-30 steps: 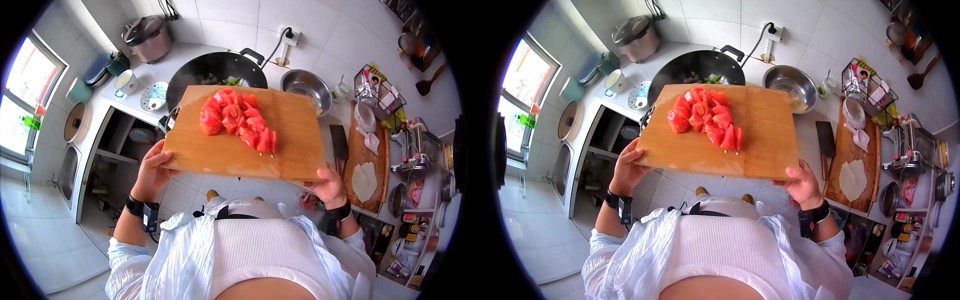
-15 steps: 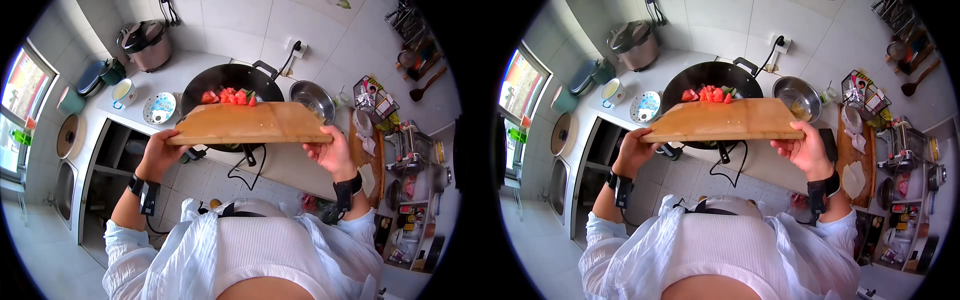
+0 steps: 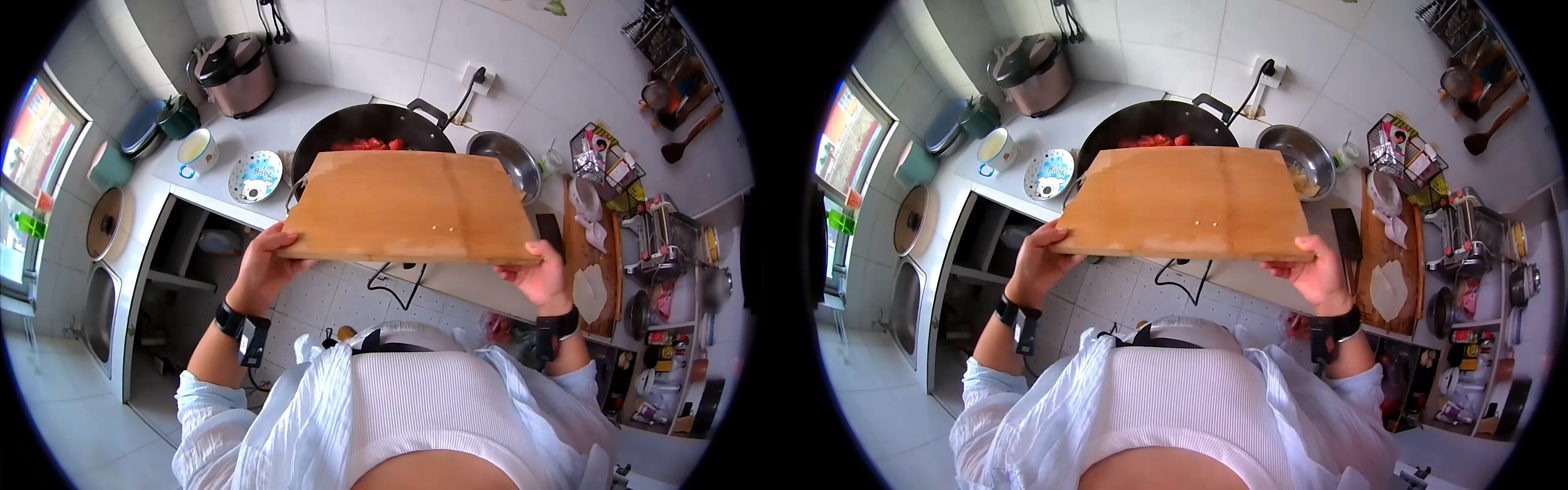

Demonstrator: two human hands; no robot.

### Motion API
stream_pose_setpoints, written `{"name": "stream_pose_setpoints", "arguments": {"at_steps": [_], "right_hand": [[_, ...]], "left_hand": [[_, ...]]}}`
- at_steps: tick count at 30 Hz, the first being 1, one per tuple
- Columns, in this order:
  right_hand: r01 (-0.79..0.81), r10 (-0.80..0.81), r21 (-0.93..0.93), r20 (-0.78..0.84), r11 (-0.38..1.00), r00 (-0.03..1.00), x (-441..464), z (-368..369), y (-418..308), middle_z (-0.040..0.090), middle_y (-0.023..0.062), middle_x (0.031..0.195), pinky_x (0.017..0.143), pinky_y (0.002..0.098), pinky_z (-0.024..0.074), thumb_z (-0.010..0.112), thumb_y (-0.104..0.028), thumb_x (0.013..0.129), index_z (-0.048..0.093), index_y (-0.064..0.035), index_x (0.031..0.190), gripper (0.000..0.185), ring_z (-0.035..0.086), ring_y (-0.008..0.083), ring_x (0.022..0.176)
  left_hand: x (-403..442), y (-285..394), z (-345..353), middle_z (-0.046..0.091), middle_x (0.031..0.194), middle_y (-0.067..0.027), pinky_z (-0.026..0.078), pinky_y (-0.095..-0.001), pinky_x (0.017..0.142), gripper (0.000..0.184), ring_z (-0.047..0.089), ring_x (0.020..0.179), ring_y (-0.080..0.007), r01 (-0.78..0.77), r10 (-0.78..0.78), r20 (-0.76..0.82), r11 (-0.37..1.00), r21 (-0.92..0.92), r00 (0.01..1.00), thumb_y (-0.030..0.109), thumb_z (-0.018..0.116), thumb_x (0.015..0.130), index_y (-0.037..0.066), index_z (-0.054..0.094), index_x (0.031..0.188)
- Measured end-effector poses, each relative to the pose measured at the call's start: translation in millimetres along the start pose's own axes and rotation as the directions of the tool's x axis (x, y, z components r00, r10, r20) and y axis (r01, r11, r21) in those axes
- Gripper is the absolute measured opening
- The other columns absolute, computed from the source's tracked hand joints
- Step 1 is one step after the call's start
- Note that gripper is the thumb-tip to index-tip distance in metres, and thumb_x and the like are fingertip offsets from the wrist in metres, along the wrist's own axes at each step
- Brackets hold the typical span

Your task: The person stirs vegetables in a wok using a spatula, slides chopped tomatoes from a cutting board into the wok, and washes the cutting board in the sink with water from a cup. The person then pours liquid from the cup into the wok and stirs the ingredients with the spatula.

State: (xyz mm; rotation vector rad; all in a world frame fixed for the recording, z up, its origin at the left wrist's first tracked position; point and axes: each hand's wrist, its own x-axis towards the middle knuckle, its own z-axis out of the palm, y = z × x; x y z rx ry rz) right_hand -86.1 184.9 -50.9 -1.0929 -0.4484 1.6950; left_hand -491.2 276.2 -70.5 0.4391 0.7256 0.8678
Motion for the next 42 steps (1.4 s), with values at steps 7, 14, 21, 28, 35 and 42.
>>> {"name": "stream_pose_setpoints", "arguments": {"at_steps": [7,14,21,28,35,42], "right_hand": [[0.167,-0.176,0.054,0.261,0.984,0.949,36.3,-66.5,54.5,0.056,0.0158,0.114,0.083,0.0461,0.0482,0.050,-0.014,0.078,0.044,0.0004,0.122,0.047,0.056,0.0301,0.102],[0.109,-0.105,-0.011,0.187,0.994,0.977,28.3,-105.4,36.5,0.056,0.0118,0.115,0.083,0.0428,0.0475,0.052,-0.024,0.084,0.047,-0.0043,0.123,0.044,0.055,0.0261,0.103],[-0.510,-0.602,-0.856,-0.453,0.086,0.658,48.6,-330.1,68.5,0.053,0.0176,0.117,0.089,0.0424,0.0431,0.062,-0.031,0.079,0.047,-0.0057,0.122,0.053,0.052,0.0332,0.108],[-0.683,-0.603,-0.728,-0.572,0.061,0.556,71.5,-346.2,82.4,0.053,0.0173,0.112,0.090,0.0434,0.0411,0.061,-0.029,0.080,0.050,-0.0057,0.110,0.040,0.049,0.0320,0.109],[-0.343,-0.808,-0.939,-0.186,-0.021,0.559,53.2,-328.3,107.6,0.054,0.0199,0.100,0.087,0.0430,0.0391,0.064,-0.016,0.079,0.052,-0.0007,0.100,0.029,0.048,0.0360,0.100],[0.155,-0.561,-0.972,0.229,-0.178,0.795,-73.8,-228.3,160.7,0.046,0.0220,0.097,0.083,0.0440,0.0381,0.059,-0.017,0.082,0.044,0.0014,0.106,0.033,0.045,0.0384,0.093]], "left_hand": [[5.7,-47.7,-8.1,0.051,0.116,-0.0120,0.053,-0.0398,0.077,0.044,0.056,0.101,-0.0268,-0.135,0.137,-0.018,0.985,0.111,0.990,0.008,0.051,0.085,0.009,0.036,0.127],[1.0,-72.0,0.1,0.053,0.110,-0.0113,0.054,-0.0387,0.074,0.042,0.057,0.098,-0.0252,-0.329,0.333,0.001,0.931,0.160,0.943,0.007,0.053,0.082,0.005,0.040,0.122],[-15.0,-90.5,14.9,0.056,0.108,-0.0089,0.053,-0.0311,0.075,0.037,0.058,0.095,-0.0201,-0.486,0.502,-0.091,0.860,0.153,0.860,0.009,0.053,0.085,0.005,0.043,0.120],[-24.5,-109.4,31.4,0.055,0.110,-0.0090,0.051,-0.0312,0.077,0.038,0.058,0.096,-0.0193,-0.583,0.603,-0.190,0.798,0.154,0.775,0.009,0.054,0.085,0.004,0.043,0.120],[-62.2,-99.8,16.0,0.055,0.112,-0.0100,0.049,-0.0340,0.084,0.037,0.056,0.101,-0.0205,-0.674,0.685,-0.264,0.724,0.146,0.679,0.009,0.051,0.085,0.003,0.043,0.121],[-131.9,-58.8,-44.7,0.052,0.115,-0.0128,0.048,-0.0341,0.086,0.039,0.056,0.102,-0.0224,-0.785,0.761,-0.332,0.613,0.088,0.557,0.008,0.049,0.084,0.001,0.041,0.122]]}}
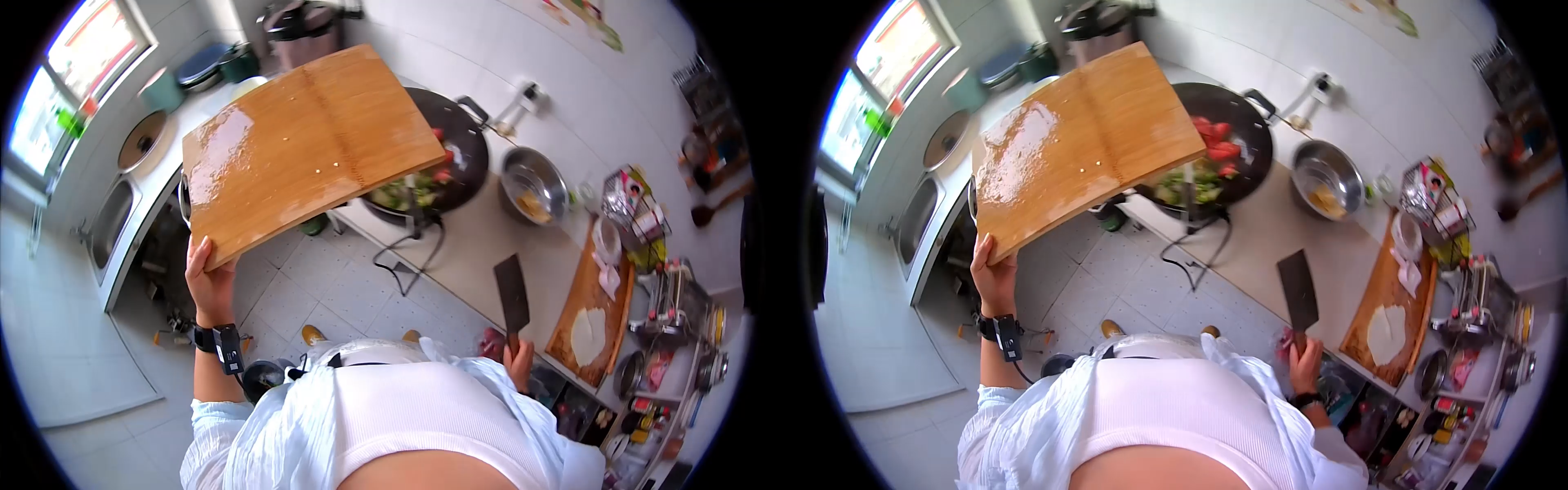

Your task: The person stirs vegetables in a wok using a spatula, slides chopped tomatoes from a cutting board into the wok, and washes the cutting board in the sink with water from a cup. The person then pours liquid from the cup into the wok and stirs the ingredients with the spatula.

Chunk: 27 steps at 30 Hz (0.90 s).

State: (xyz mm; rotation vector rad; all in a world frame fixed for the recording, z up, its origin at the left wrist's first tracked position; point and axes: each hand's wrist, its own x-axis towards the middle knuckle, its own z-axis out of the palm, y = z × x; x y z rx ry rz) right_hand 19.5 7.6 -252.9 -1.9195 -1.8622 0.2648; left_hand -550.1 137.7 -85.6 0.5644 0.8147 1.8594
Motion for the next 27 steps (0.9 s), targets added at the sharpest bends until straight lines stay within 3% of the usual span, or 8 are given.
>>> {"name": "stream_pose_setpoints", "arguments": {"at_steps": [3,9,12,15,16,22,23,27], "right_hand": [[0.235,-0.235,0.013,0.091,0.972,0.968,-21.8,46.9,-25.6,0.046,0.0218,0.096,0.081,0.0443,0.0396,0.063,-0.017,0.078,0.045,0.0020,0.105,0.038,0.046,0.0380,0.092],[0.537,-0.573,0.200,0.245,0.819,0.782,33.2,140.7,-175.6,0.047,0.0213,0.095,0.080,0.0440,0.0398,0.065,-0.016,0.076,0.045,0.0017,0.104,0.039,0.046,0.0378,0.090],[0.531,-0.563,0.188,0.316,0.826,0.764,72.4,168.6,-263.8,0.047,0.0203,0.095,0.078,0.0436,0.0404,0.066,-0.014,0.074,0.045,0.0009,0.102,0.038,0.046,0.0373,0.089],[0.448,-0.495,0.223,0.256,0.866,0.830,102.5,196.5,-335.1,0.047,0.0196,0.093,0.077,0.0435,0.0407,0.062,-0.015,0.077,0.045,0.0008,0.100,0.033,0.046,0.0364,0.087],[0.433,-0.482,0.226,0.249,0.872,0.840,117.6,225.4,-337.6,0.047,0.0193,0.092,0.077,0.0434,0.0406,0.062,-0.016,0.078,0.045,0.0009,0.099,0.032,0.047,0.0362,0.087],[0.526,-0.595,0.280,0.312,0.803,0.741,180.1,271.0,-452.7,0.046,0.0196,0.092,0.077,0.0430,0.0407,0.060,-0.016,0.078,0.045,0.0006,0.099,0.030,0.046,0.0360,0.087],[0.587,-0.646,0.270,0.299,0.763,0.702,203.3,302.8,-454.2,0.046,0.0198,0.092,0.077,0.0428,0.0406,0.060,-0.015,0.078,0.045,0.0006,0.099,0.030,0.046,0.0363,0.087],[0.683,-0.782,0.381,0.285,0.623,0.554,260.0,367.7,-547.0,0.047,0.0197,0.092,0.078,0.0428,0.0404,0.062,-0.013,0.074,0.045,0.0003,0.098,0.032,0.046,0.0369,0.086]], "left_hand": [[15.5,39.6,-48.3,0.052,0.115,-0.0127,0.050,-0.0336,0.083,0.039,0.056,0.102,-0.0228,-0.056,0.055,-0.034,0.998,-0.026,0.998,0.008,0.049,0.084,0.001,0.041,0.121],[30.1,116.5,-191.5,0.053,0.113,-0.0111,0.053,-0.0285,0.073,0.041,0.058,0.099,-0.0213,-0.067,0.069,-0.080,0.997,0.028,0.994,0.010,0.050,0.083,0.002,0.040,0.122],[31.1,160.6,-244.8,0.053,0.111,-0.0113,0.054,-0.0297,0.069,0.041,0.059,0.095,-0.0222,-0.064,0.085,-0.235,0.993,0.097,0.968,0.009,0.051,0.083,0.003,0.038,0.121],[31.0,191.9,-298.0,0.052,0.110,-0.0129,0.056,-0.0373,0.075,0.041,0.059,0.095,-0.0245,-0.088,0.142,-0.392,0.984,0.152,0.909,0.006,0.052,0.082,0.004,0.035,0.119],[37.7,164.1,-333.8,0.052,0.110,-0.0129,0.056,-0.0373,0.075,0.041,0.059,0.095,-0.0245,-0.121,0.162,-0.383,0.984,0.128,0.910,0.006,0.052,0.082,0.004,0.035,0.119],[45.4,220.5,-398.7,0.048,0.112,-0.0149,0.055,-0.0429,0.077,0.044,0.057,0.098,-0.0288,-0.294,0.327,-0.639,0.942,0.161,0.697,0.003,0.052,0.080,0.003,0.031,0.119],[67.2,191.6,-426.0,0.049,0.112,-0.0152,0.055,-0.0434,0.077,0.042,0.057,0.097,-0.0304,-0.330,0.315,-0.677,0.937,0.111,0.666,0.000,0.051,0.080,0.003,0.034,0.118],[118.9,226.4,-477.4,0.053,0.108,-0.0144,0.056,-0.0434,0.076,0.041,0.060,0.092,-0.0316,-0.436,0.362,-0.741,0.894,0.103,0.566,-0.003,0.051,0.078,0.003,0.040,0.117]]}}
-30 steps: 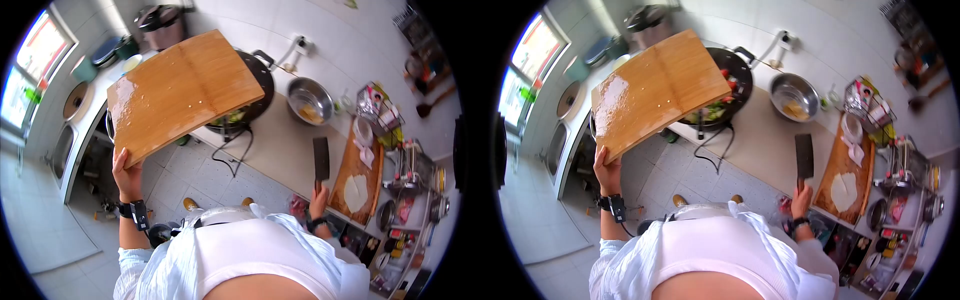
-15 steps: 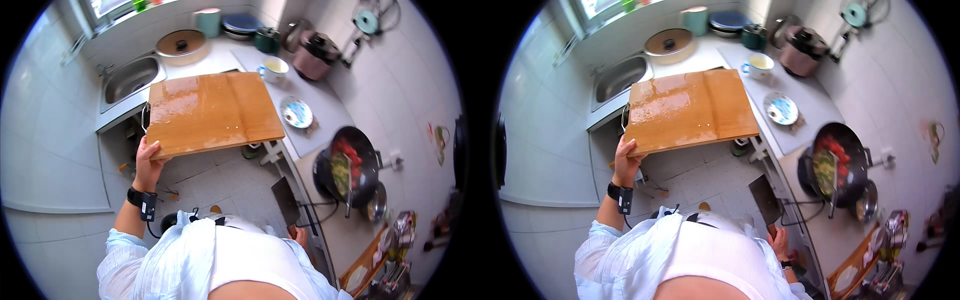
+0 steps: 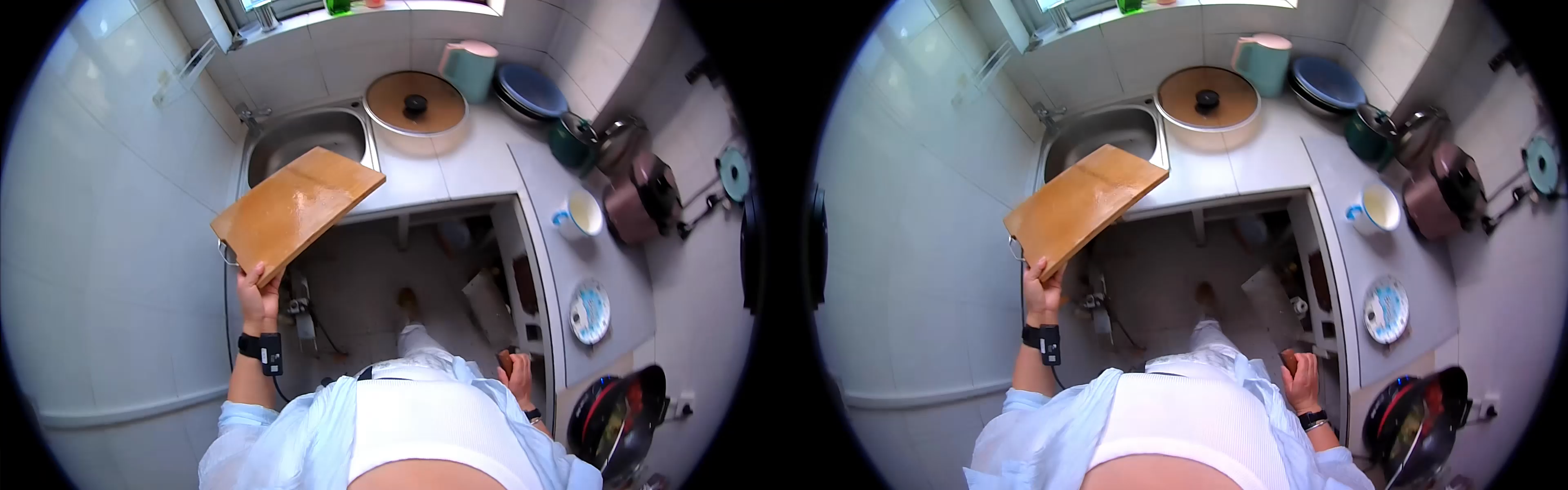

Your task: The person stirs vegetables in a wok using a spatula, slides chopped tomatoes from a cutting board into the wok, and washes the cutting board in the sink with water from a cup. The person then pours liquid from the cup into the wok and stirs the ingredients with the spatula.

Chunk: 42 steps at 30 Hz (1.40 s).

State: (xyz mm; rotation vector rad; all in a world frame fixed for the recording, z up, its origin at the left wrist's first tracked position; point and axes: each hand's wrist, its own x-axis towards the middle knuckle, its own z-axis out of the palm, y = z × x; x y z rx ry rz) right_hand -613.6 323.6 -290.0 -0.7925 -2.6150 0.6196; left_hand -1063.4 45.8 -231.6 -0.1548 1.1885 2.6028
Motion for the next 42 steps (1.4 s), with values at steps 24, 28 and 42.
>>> {"name": "stream_pose_setpoints", "arguments": {"at_steps": [24,28,42], "right_hand": [[0.255,-0.263,0.071,0.372,0.964,0.890,492.4,251.0,-185.1,0.052,0.0189,0.093,0.079,0.0418,0.0412,0.063,-0.015,0.076,0.049,0.0017,0.095,0.029,0.049,0.0355,0.090],[0.204,-0.184,0.005,0.451,0.979,0.873,501.9,291.9,-217.5,0.053,0.0196,0.095,0.081,0.0402,0.0423,0.064,-0.016,0.076,0.050,0.0042,0.097,0.032,0.050,0.0341,0.093],[0.016,0.044,-0.165,0.355,0.986,0.934,520.7,330.5,-227.8,0.056,0.0204,0.092,0.078,0.0417,0.0443,0.065,-0.016,0.072,0.050,0.0033,0.094,0.033,0.053,0.0359,0.088]], "left_hand": [[264.7,-60.5,-21.9,0.042,0.123,-0.0108,0.051,-0.0470,0.082,0.038,0.051,0.109,-0.0284,0.409,-0.373,-0.171,0.859,0.309,0.912,0.010,0.050,0.090,0.016,0.023,0.117],[275.4,-44.1,-30.4,0.048,0.121,-0.0143,0.052,-0.0424,0.082,0.048,0.054,0.107,-0.0279,0.547,-0.616,-0.032,0.674,0.496,0.787,0.012,0.052,0.089,0.013,0.019,0.124],[283.8,-32.2,-35.4,0.058,0.112,-0.0092,0.053,-0.0354,0.077,0.029,0.059,0.098,-0.0197,0.631,-0.945,0.082,0.275,0.725,0.318,0.023,0.052,0.090,0.008,0.047,0.115]]}}
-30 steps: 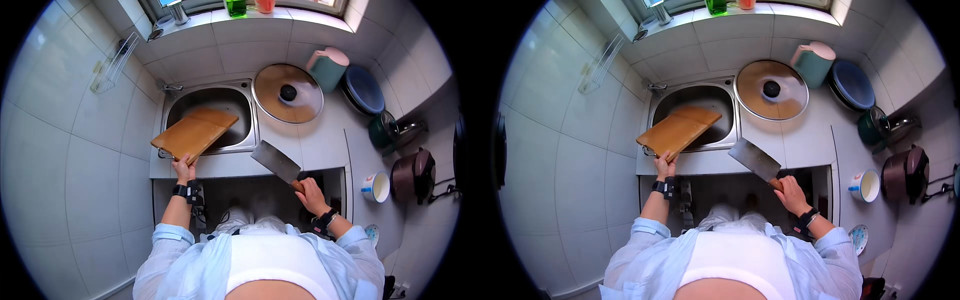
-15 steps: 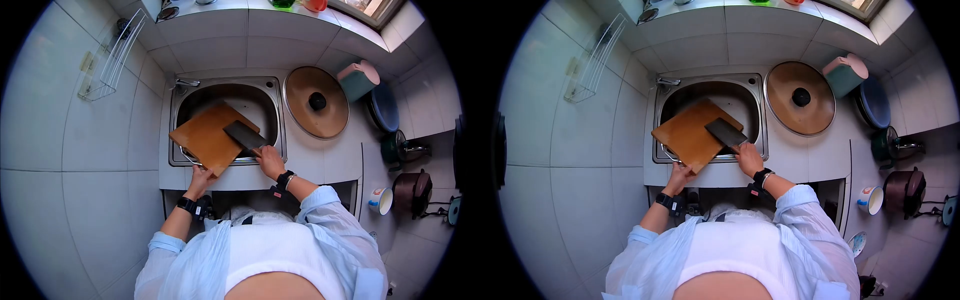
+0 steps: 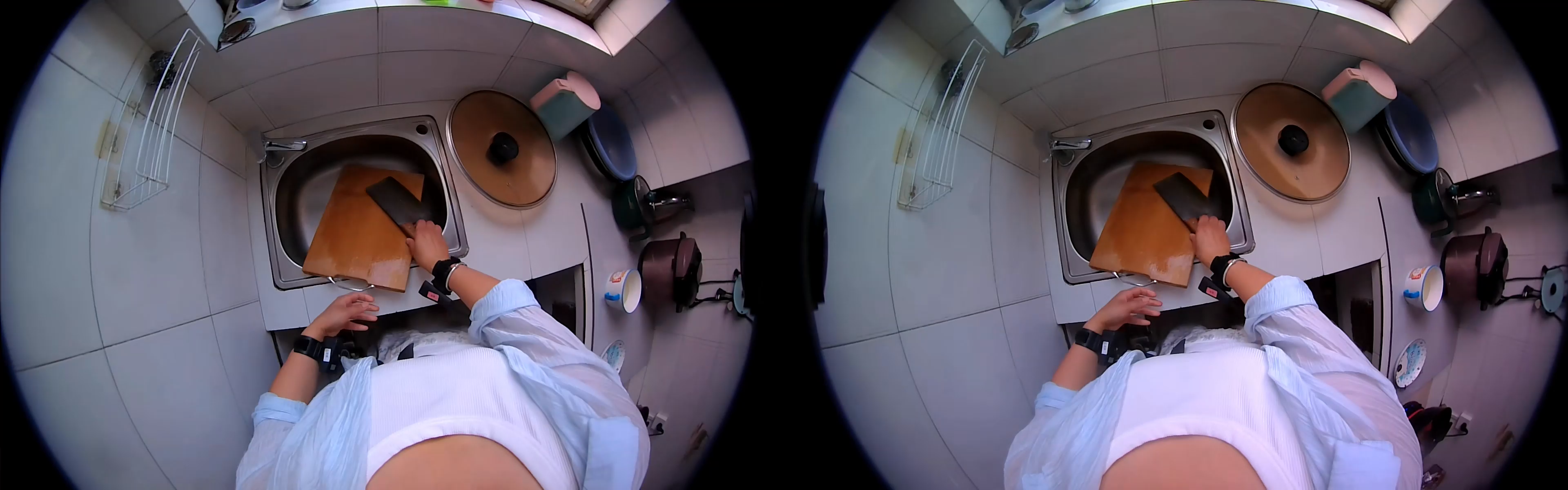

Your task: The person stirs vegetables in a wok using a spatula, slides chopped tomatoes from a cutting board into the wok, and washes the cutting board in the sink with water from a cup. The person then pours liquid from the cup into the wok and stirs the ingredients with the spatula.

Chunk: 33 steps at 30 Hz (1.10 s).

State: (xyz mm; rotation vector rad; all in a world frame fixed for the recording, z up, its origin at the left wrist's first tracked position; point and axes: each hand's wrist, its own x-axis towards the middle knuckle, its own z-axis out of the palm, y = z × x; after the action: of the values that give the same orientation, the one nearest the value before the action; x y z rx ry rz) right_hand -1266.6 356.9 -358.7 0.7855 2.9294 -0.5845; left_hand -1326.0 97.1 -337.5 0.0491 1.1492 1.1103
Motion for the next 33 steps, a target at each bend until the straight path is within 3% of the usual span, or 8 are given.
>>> {"name": "stream_pose_setpoints", "arguments": {"at_steps": [4,11,12,15,20,26,31,33], "right_hand": [[0.099,-0.101,0.152,0.005,0.983,0.995,8.0,3.1,-0.9,0.056,0.0237,0.095,0.080,0.0442,0.0434,0.056,-0.006,0.070,0.052,0.0032,0.094,0.027,0.054,0.0390,0.089],[0.223,-0.240,0.254,0.041,0.941,0.970,-35.3,-38.1,0.0,0.060,0.0187,0.093,0.079,0.0432,0.0456,0.057,-0.010,0.073,0.058,-0.0001,0.095,0.024,0.057,0.0357,0.090],[0.159,-0.164,0.239,0.000,0.958,0.987,-46.8,-46.4,8.1,0.060,0.0187,0.093,0.079,0.0432,0.0456,0.057,-0.010,0.073,0.058,-0.0001,0.095,0.024,0.057,0.0357,0.090],[0.019,-0.081,0.262,0.228,0.965,0.970,-90.5,-71.4,43.9,0.060,0.0168,0.101,0.083,0.0410,0.0445,0.059,-0.014,0.078,0.057,-0.0051,0.106,0.030,0.056,0.0339,0.096],[-0.250,0.244,0.286,0.057,0.925,0.968,-211.3,-103.9,120.8,0.062,0.0151,0.099,0.081,0.0408,0.0457,0.058,-0.017,0.078,0.057,-0.0047,0.104,0.029,0.057,0.0328,0.093],[-0.646,0.708,0.461,0.052,0.608,0.704,-392.9,-84.9,165.6,0.064,0.0140,0.090,0.074,0.0388,0.0482,0.059,-0.018,0.075,0.060,-0.0055,0.101,0.029,0.061,0.0297,0.085],[-0.640,0.824,0.647,0.033,0.414,0.566,-550.0,-40.9,181.4,0.065,0.0127,0.086,0.071,0.0349,0.0488,0.062,-0.018,0.076,0.060,-0.0046,0.102,0.030,0.062,0.0261,0.079],[-0.606,0.901,0.725,-0.046,0.327,0.431,-610.5,-24.1,188.9,0.065,0.0120,0.084,0.072,0.0344,0.0489,0.063,-0.018,0.075,0.060,-0.0047,0.102,0.030,0.063,0.0255,0.079]], "left_hand": [[-13.7,9.0,-10.6,0.057,0.112,-0.0077,0.052,-0.0346,0.077,0.029,0.059,0.097,-0.0186,-0.029,0.033,-0.034,0.994,0.106,0.999,0.023,0.051,0.091,0.009,0.048,0.116],[-24.6,34.9,-18.1,0.057,0.113,-0.0075,0.051,-0.0332,0.075,0.032,0.059,0.097,-0.0179,-0.049,0.075,-0.146,0.984,0.174,0.986,0.026,0.050,0.091,0.010,0.046,0.119],[-19.3,35.0,-22.5,0.057,0.113,-0.0083,0.051,-0.0334,0.074,0.032,0.060,0.096,-0.0187,-0.057,0.086,-0.155,0.981,0.184,0.984,0.026,0.050,0.091,0.010,0.046,0.119],[-9.1,51.7,-15.4,0.057,0.112,-0.0101,0.052,-0.0343,0.072,0.032,0.060,0.095,-0.0213,-0.062,0.114,-0.185,0.962,0.266,0.976,0.025,0.051,0.091,0.009,0.046,0.118],[12.4,76.2,31.5,0.061,0.104,-0.0090,0.051,-0.0311,0.070,0.028,0.061,0.088,-0.0178,-0.091,0.147,-0.127,0.926,0.367,0.981,0.023,0.051,0.091,0.009,0.048,0.115],[52.7,87.5,122.3,0.061,0.099,-0.0083,0.050,-0.0284,0.068,0.025,0.062,0.086,-0.0179,-0.080,0.089,0.006,0.857,0.509,0.996,0.018,0.050,0.091,0.007,0.049,0.113],[84.1,55.5,241.5,0.062,0.100,-0.0094,0.051,-0.0288,0.071,0.028,0.062,0.085,-0.0175,-0.148,0.058,0.154,0.719,0.679,0.986,0.019,0.049,0.091,0.005,0.050,0.114],[95.3,27.7,296.9,0.062,0.097,-0.0085,0.052,-0.0268,0.069,0.027,0.063,0.083,-0.0159,-0.155,0.018,0.200,0.699,0.698,0.980,0.021,0.050,0.090,0.006,0.051,0.113]]}}
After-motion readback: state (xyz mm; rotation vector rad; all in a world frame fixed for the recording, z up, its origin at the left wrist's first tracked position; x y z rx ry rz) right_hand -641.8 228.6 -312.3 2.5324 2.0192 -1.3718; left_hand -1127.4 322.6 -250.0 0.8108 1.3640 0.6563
